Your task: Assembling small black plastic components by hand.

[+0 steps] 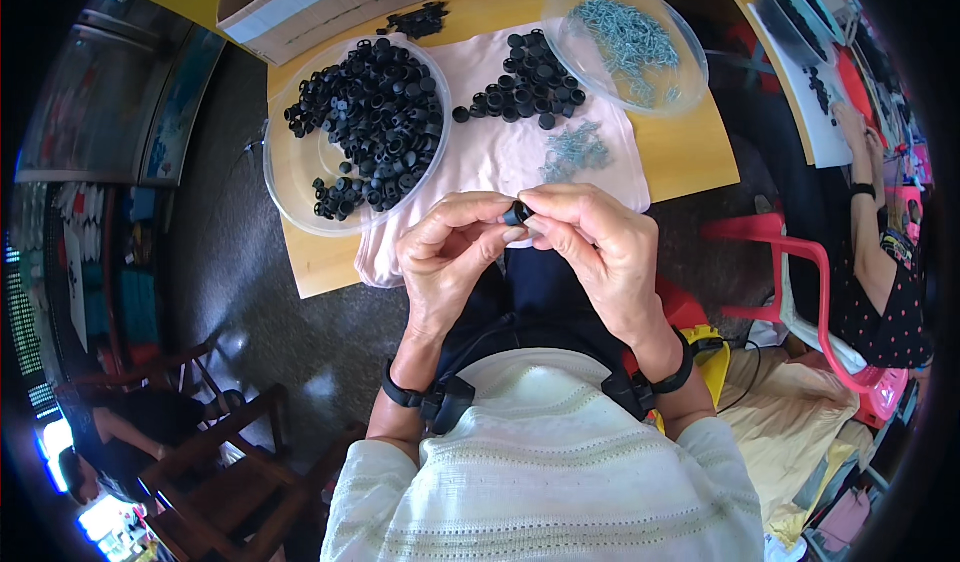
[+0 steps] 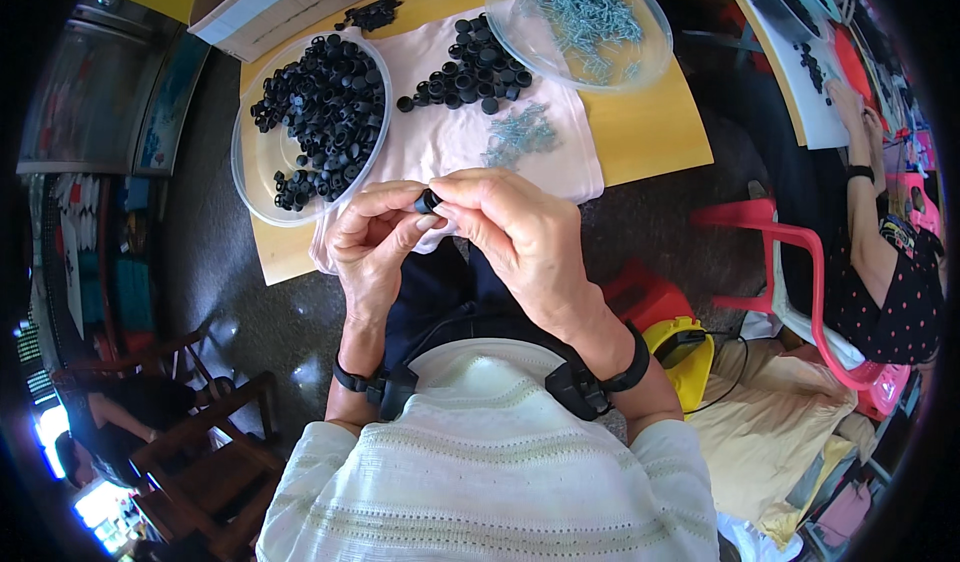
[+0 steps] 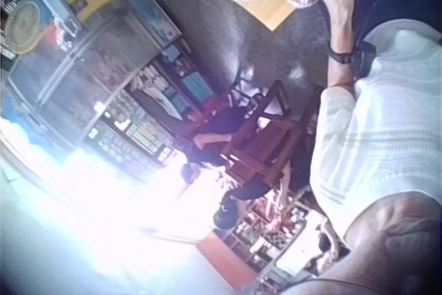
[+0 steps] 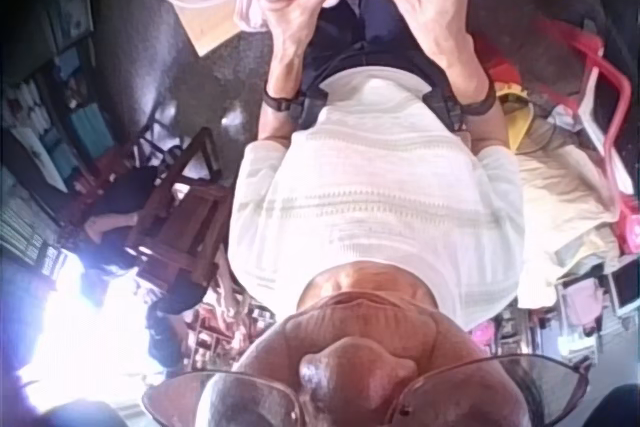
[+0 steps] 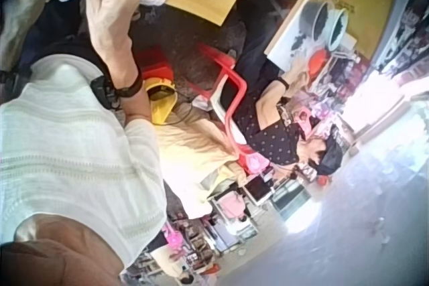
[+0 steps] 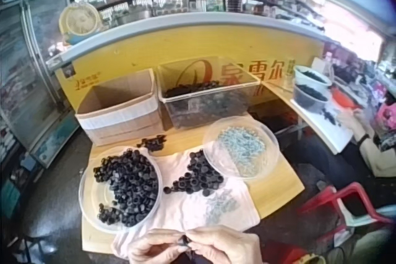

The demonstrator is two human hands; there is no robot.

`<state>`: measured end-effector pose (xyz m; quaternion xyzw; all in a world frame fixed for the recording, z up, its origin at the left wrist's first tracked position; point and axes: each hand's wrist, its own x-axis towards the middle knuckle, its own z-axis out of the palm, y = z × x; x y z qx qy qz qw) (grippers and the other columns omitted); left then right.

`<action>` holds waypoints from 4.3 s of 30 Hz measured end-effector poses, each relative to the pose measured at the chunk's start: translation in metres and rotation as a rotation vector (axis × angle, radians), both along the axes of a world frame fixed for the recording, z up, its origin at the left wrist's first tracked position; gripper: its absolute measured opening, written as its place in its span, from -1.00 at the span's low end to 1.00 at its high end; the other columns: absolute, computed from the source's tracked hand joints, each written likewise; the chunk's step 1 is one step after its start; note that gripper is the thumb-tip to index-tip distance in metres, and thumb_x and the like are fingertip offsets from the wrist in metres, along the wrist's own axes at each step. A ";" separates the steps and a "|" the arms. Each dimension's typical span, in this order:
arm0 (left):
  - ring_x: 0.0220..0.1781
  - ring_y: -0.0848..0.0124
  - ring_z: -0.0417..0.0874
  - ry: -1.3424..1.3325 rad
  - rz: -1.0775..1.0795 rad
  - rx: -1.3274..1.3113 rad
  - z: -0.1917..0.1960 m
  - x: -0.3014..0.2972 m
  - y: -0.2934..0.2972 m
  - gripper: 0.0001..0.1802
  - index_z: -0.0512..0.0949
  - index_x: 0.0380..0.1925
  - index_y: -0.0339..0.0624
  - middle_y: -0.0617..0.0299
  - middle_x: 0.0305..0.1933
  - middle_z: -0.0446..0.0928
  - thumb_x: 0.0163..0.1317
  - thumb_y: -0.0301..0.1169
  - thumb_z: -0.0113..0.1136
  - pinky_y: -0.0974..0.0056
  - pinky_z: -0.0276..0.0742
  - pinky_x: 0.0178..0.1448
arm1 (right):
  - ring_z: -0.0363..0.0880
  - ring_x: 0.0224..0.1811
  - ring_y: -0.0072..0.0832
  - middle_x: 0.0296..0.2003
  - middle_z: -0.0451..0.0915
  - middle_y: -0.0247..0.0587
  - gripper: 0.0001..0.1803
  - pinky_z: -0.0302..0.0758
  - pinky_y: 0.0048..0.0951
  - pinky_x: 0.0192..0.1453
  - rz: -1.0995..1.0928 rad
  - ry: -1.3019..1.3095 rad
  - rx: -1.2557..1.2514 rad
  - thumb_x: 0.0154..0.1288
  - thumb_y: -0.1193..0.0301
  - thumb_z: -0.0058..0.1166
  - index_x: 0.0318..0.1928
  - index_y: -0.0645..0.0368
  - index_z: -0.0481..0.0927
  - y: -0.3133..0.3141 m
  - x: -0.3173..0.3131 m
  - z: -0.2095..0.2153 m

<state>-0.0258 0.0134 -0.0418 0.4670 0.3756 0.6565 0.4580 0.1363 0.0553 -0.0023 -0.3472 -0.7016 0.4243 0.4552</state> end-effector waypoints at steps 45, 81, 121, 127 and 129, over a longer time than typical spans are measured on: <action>-0.09 0.49 0.60 -0.435 0.122 -0.285 0.004 0.036 -0.003 -0.80 0.58 -0.20 -0.30 0.16 -0.14 0.60 0.15 -0.66 0.25 0.41 0.53 0.03 | 0.64 -0.31 -0.37 -0.17 0.59 -0.09 -0.59 0.62 -0.47 -0.31 -0.144 -0.012 0.171 -0.01 0.75 0.20 -0.08 0.24 0.58 0.000 -0.007 -0.021; -0.21 0.26 0.61 1.116 0.558 -0.409 0.018 -0.125 0.030 -0.69 0.58 -0.14 -0.24 0.07 -0.25 0.60 0.04 -0.53 0.27 0.26 0.55 -0.16 | 0.51 -0.28 -0.64 -0.22 0.60 -0.33 -0.65 0.46 -0.62 -0.31 -0.275 -0.276 0.330 0.24 0.43 0.18 0.05 0.11 0.59 0.135 -0.024 0.030; -0.16 0.45 0.64 -0.451 -0.203 -0.489 0.005 0.023 -0.008 -0.70 0.48 -0.06 -0.29 0.19 -0.18 0.61 0.19 -0.57 0.25 0.33 0.58 0.00 | 0.60 -0.28 -0.57 -0.13 0.56 -0.24 -0.72 0.59 -0.61 -0.35 0.001 -0.132 0.137 0.07 0.64 0.26 -0.16 0.19 0.61 -0.010 0.026 -0.014; -0.19 0.45 0.64 -0.565 -0.333 -0.568 0.007 0.020 -0.005 -0.67 0.46 -0.02 -0.29 0.21 -0.23 0.62 0.21 -0.53 0.24 0.39 0.55 -0.02 | 0.60 -0.20 -0.61 -0.12 0.58 -0.22 -0.70 0.62 -0.62 -0.32 0.120 0.209 -0.200 0.08 0.65 0.25 -0.13 0.24 0.59 -0.010 0.030 -0.032; -0.19 0.46 0.64 -0.421 -0.268 -0.525 0.006 0.018 -0.001 -0.66 0.46 0.00 -0.30 0.22 -0.23 0.62 0.22 -0.53 0.23 0.40 0.54 -0.03 | 0.59 -0.22 -0.62 -0.15 0.58 -0.22 -0.73 0.63 -0.61 -0.28 0.110 0.238 -0.242 0.11 0.65 0.23 -0.13 0.28 0.58 -0.010 0.033 -0.036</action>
